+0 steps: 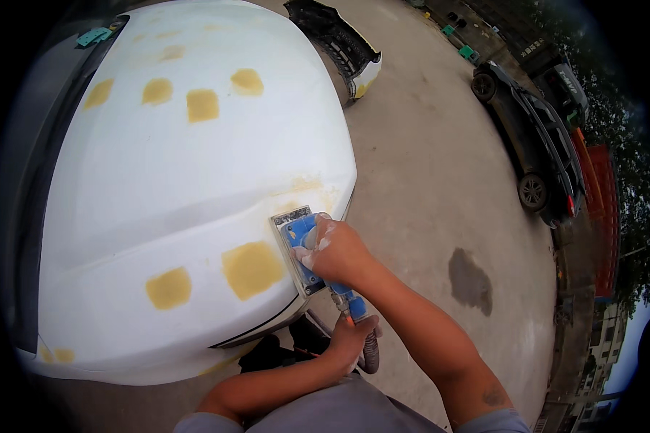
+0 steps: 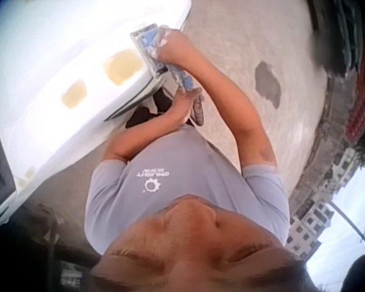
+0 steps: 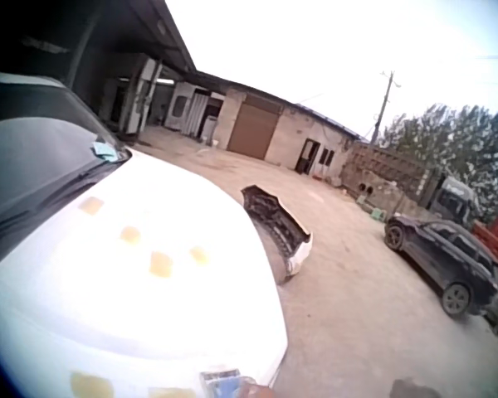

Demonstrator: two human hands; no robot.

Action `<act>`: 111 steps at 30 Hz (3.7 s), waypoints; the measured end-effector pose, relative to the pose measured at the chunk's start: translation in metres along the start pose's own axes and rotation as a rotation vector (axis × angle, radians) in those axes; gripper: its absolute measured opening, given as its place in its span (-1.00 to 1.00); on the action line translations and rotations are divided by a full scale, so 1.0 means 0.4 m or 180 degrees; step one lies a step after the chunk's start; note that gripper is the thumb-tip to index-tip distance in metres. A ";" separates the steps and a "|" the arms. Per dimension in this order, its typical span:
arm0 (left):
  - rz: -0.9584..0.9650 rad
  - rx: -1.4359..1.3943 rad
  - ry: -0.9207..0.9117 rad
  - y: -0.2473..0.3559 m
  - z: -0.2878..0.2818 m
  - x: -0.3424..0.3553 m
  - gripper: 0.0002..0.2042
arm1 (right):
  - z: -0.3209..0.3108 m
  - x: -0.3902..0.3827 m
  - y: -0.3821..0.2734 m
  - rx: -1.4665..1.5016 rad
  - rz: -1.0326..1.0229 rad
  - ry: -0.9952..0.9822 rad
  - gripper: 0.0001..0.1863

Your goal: The person uses a pneumatic sanding block to sand the hood of a white car. They move the sander across multiple yellowish spots on the hood surface, occasionally pausing to touch the surface with their hand.

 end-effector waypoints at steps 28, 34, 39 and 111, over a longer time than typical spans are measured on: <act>0.0328 -0.0072 0.0113 -0.034 0.009 -0.009 -0.90 | -0.027 -0.019 -0.037 -0.0049 -0.0151 -0.0018 -0.28; 0.0243 -0.0125 0.0177 -0.017 0.016 -0.045 -0.89 | -0.042 -0.037 -0.063 -0.0045 -0.0217 -0.0017 -0.31; 0.0308 -0.0202 0.0084 0.009 0.016 0.006 -0.88 | -0.051 0.009 -0.045 0.0085 -0.0300 0.0156 -0.34; 0.2058 0.6764 0.2272 0.346 0.203 0.496 0.01 | -0.018 -0.110 1.032 0.1723 0.0322 0.1309 0.06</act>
Point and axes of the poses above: each hand's wrist, its own x-axis towards the middle knuckle, its own z-axis out of the palm, y = z × x, the point moved 3 cm from there along x, towards the middle knuckle, and after that the axes turned 8 degrees about -x, right-handed, at the moved point
